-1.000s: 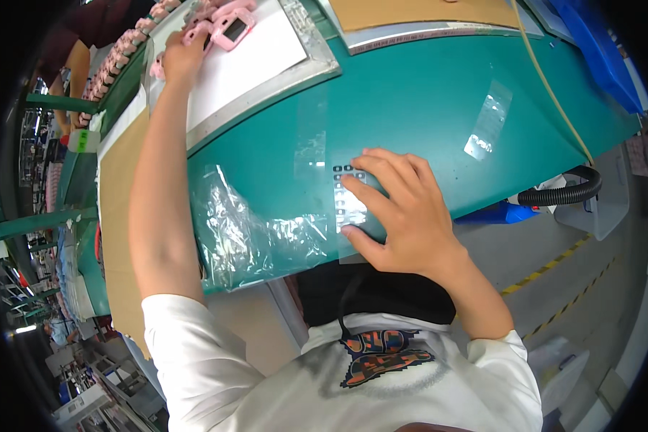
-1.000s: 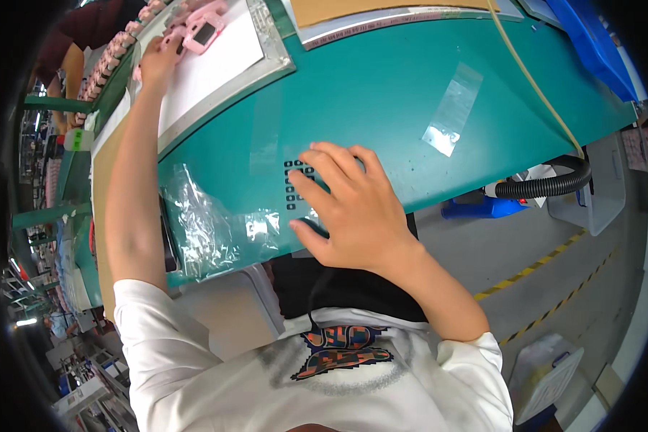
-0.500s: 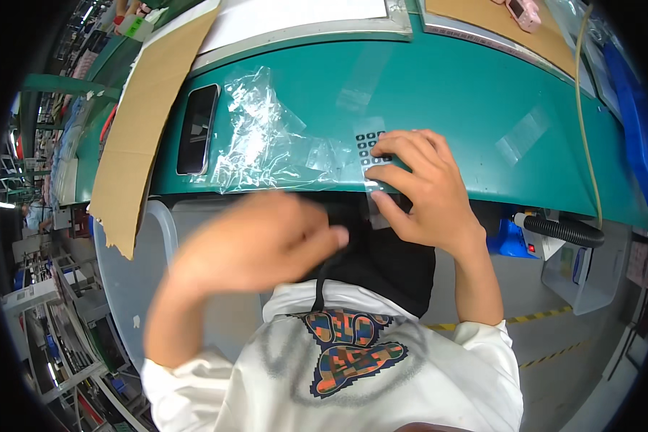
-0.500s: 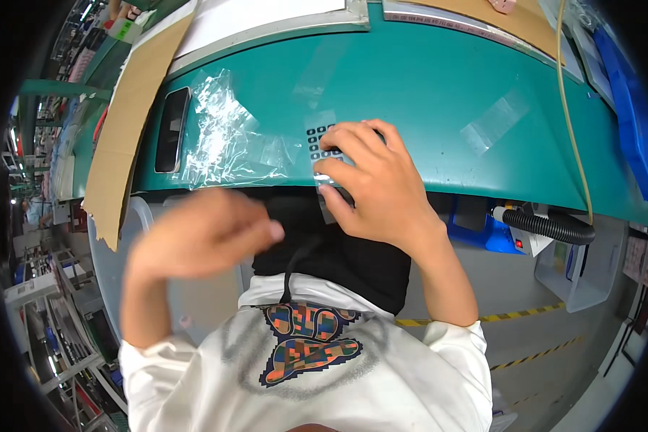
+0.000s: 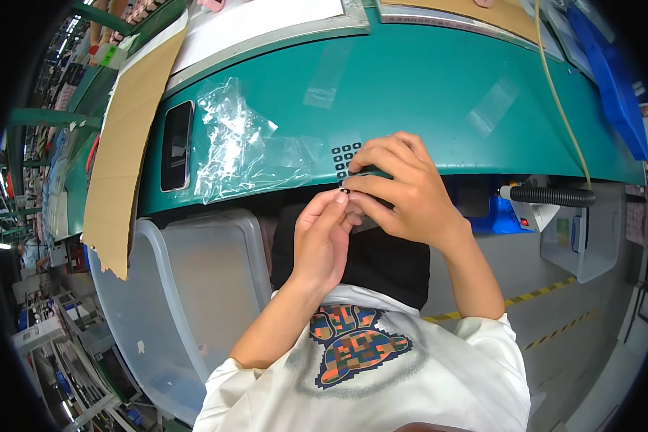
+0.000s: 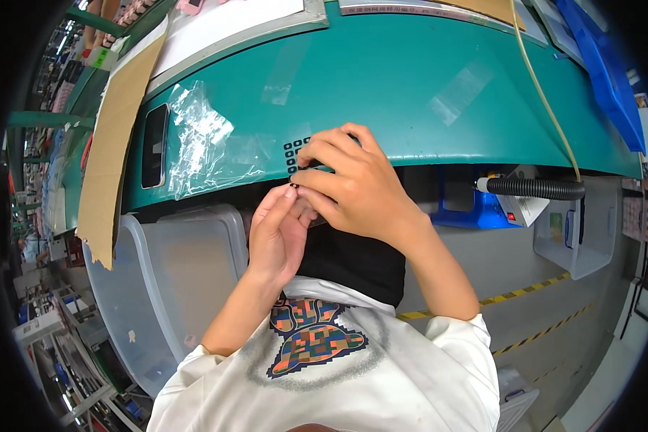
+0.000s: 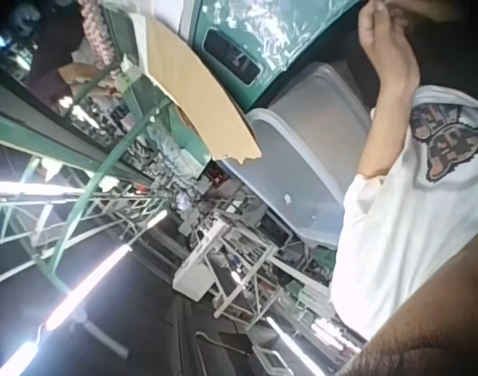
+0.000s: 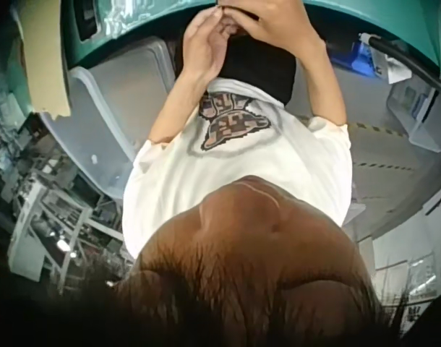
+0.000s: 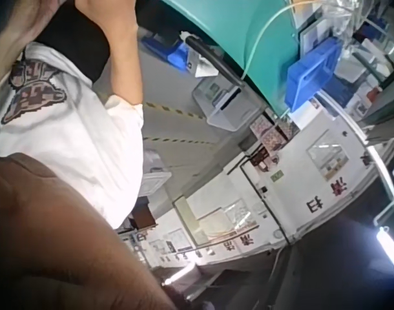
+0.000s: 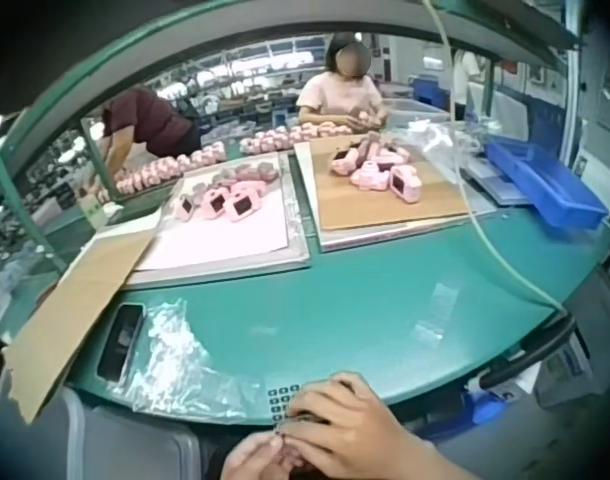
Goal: The user is seen assembling small pink electronic devices, likely toy cameras, by attaching buttons and outer casings at a manual assembly station.
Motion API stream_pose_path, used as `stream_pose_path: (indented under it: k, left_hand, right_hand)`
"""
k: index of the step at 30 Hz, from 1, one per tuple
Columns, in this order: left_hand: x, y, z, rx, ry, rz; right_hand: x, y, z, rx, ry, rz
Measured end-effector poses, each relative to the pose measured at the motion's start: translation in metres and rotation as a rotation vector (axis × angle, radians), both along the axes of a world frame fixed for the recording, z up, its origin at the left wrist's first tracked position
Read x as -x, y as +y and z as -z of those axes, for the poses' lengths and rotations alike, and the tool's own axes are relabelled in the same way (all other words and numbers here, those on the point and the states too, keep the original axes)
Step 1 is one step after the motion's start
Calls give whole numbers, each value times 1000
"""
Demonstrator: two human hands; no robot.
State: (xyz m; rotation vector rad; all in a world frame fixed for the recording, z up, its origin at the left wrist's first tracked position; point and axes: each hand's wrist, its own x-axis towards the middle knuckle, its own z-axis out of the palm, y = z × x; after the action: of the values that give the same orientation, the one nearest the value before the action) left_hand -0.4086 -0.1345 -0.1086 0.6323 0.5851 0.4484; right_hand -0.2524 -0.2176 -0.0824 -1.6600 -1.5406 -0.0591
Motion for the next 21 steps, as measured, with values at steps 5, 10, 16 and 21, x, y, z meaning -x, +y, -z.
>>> stream_pose_path:
  k: [5, 10, 16, 21]
  left_hand:
    - [1, 3, -3, 6, -83, 26]
    - [2, 7, -9, -36, -93, 51]
    - [0, 14, -26, -51, -37, 90]
    - [-3, 17, -32, -125, -18, 120]
  right_hand:
    - [4, -4, -2, -27, 96, -16]
    - [7, 0, 2, -58, 184, -43]
    - [6, 4, 2, -140, 217, -61]
    - [4, -1, 0, -102, 450, -73]
